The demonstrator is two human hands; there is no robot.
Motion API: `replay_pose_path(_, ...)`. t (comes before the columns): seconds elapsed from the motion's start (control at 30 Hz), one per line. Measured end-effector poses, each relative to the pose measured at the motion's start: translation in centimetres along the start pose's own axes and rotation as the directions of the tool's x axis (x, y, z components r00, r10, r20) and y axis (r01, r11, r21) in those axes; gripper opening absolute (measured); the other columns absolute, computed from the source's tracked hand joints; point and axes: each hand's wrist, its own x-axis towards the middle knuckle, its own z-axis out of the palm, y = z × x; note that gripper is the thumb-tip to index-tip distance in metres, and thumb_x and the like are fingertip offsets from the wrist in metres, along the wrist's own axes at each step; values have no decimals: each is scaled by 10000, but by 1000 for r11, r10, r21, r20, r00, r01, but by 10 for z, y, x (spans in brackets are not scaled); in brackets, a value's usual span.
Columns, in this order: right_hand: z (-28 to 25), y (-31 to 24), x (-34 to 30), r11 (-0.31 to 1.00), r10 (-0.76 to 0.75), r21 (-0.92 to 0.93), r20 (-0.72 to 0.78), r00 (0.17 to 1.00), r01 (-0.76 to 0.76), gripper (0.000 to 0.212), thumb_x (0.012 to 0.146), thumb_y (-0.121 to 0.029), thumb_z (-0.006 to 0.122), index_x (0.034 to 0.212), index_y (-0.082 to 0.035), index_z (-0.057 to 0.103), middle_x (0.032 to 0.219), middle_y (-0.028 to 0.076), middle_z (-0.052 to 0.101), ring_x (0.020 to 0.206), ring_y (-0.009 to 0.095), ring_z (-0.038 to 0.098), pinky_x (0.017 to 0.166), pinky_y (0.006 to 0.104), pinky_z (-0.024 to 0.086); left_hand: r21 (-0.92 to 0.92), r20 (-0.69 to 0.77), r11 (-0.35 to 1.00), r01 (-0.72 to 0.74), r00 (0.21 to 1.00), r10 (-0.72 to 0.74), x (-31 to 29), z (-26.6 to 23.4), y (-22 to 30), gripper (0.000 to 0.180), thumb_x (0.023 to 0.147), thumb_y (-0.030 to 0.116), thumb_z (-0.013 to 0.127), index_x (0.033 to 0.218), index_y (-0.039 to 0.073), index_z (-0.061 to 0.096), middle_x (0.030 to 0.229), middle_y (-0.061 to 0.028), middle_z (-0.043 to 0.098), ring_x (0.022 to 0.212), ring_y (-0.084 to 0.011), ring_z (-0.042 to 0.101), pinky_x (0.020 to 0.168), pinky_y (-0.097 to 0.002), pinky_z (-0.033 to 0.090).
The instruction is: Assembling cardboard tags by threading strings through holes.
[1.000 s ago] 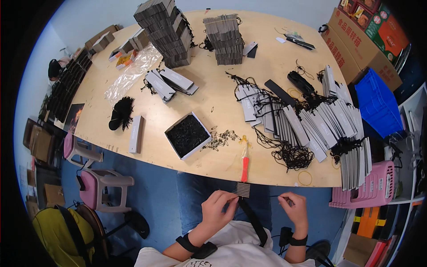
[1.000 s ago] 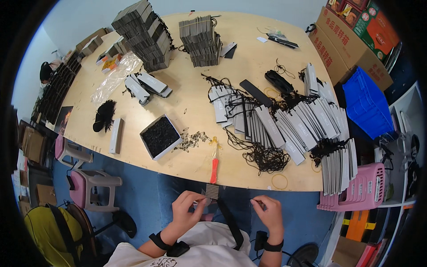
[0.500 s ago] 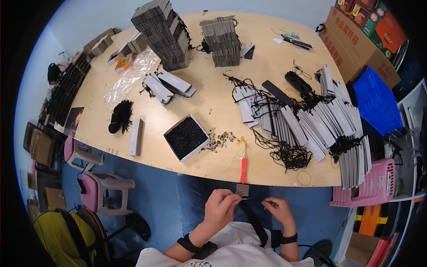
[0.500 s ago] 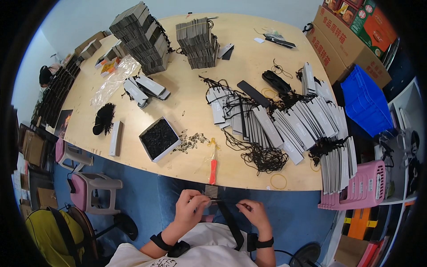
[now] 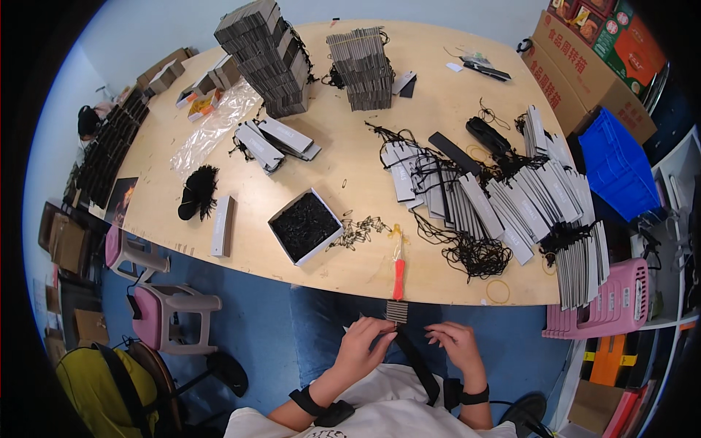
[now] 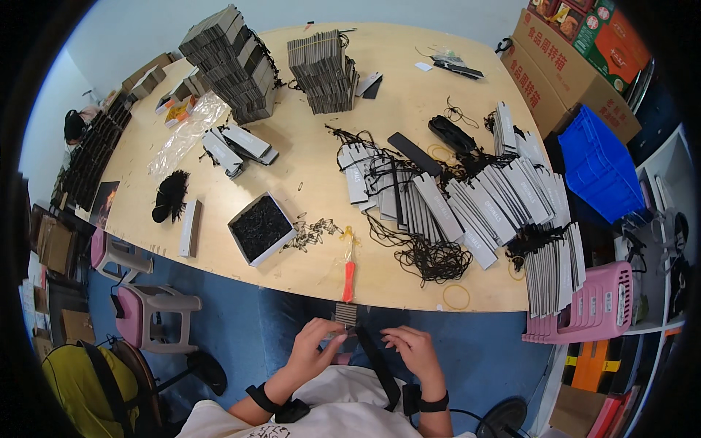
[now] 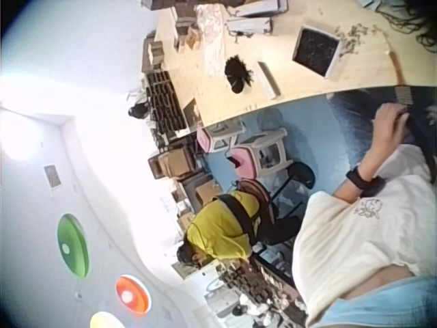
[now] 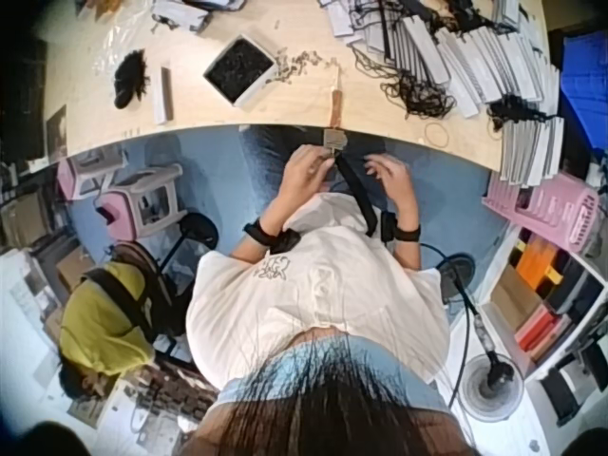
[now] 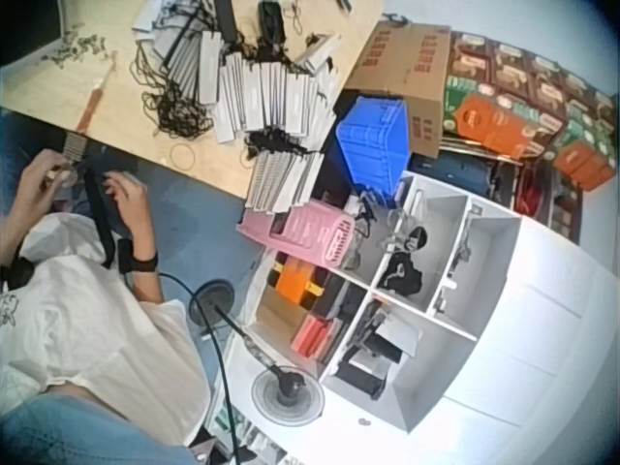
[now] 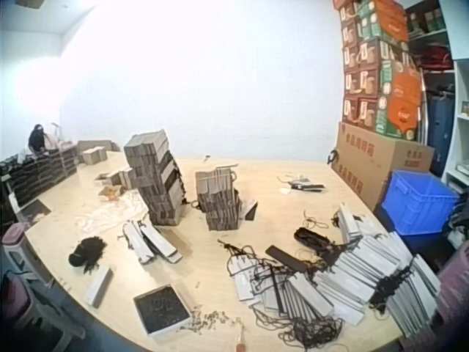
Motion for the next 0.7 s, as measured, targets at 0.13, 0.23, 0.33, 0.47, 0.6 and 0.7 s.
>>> replay_pose_path(0.13,9,-25,-5,998,-17,55,-40,999,19,98,867,7,651,954,29,692,815,105,706,700,144,682,613,240,510,133,-43,988,-73,996,79,2,2,0,155,811,49,695,960,51,653,861,-62,633,804,-266,603,698,-355,436)
replay_pose_path(0.23,16,-40,-5,998,-25,49,-72,997,28,54,860,-1,675,904,30,674,811,95,700,703,138,677,618,232,506,237,-56,965,-109,991,125,5,-1,9,132,809,39,683,934,40,639,862,-71,625,806,-273,599,704,-360,440)
replay_pose_path(0.33,22,-56,-1,994,-111,-23,-31,993,111,68,847,-17,703,881,26,663,816,84,687,699,133,663,613,231,496,165,-28,980,-109,993,115,4,-3,7,96,829,35,662,915,29,619,885,-85,627,794,-271,598,708,-360,451)
replay_pose_path(0.47,32,-61,3,983,-176,-52,10,984,176,88,822,-27,722,872,15,663,820,82,657,692,168,649,605,258,495,-367,171,884,290,955,-242,-9,-2,-1,55,904,56,614,918,5,598,980,-112,653,815,-238,628,717,-324,485)
replay_pose_path(0.6,39,-63,4,913,-375,-179,-20,927,366,80,809,-11,712,878,-9,672,804,86,642,687,213,646,612,286,508,-338,160,918,209,974,-163,-10,-5,7,71,919,48,614,955,-12,610,1020,-111,672,930,-214,660,828,-298,497)
replay_pose_path(0.7,41,-64,0,884,-420,-240,-29,907,402,84,805,8,695,878,-28,675,816,81,631,701,249,641,624,305,520,-303,124,950,79,991,-43,-10,-5,10,85,883,31,656,960,-5,654,987,-112,677,873,-209,670,774,-298,517)
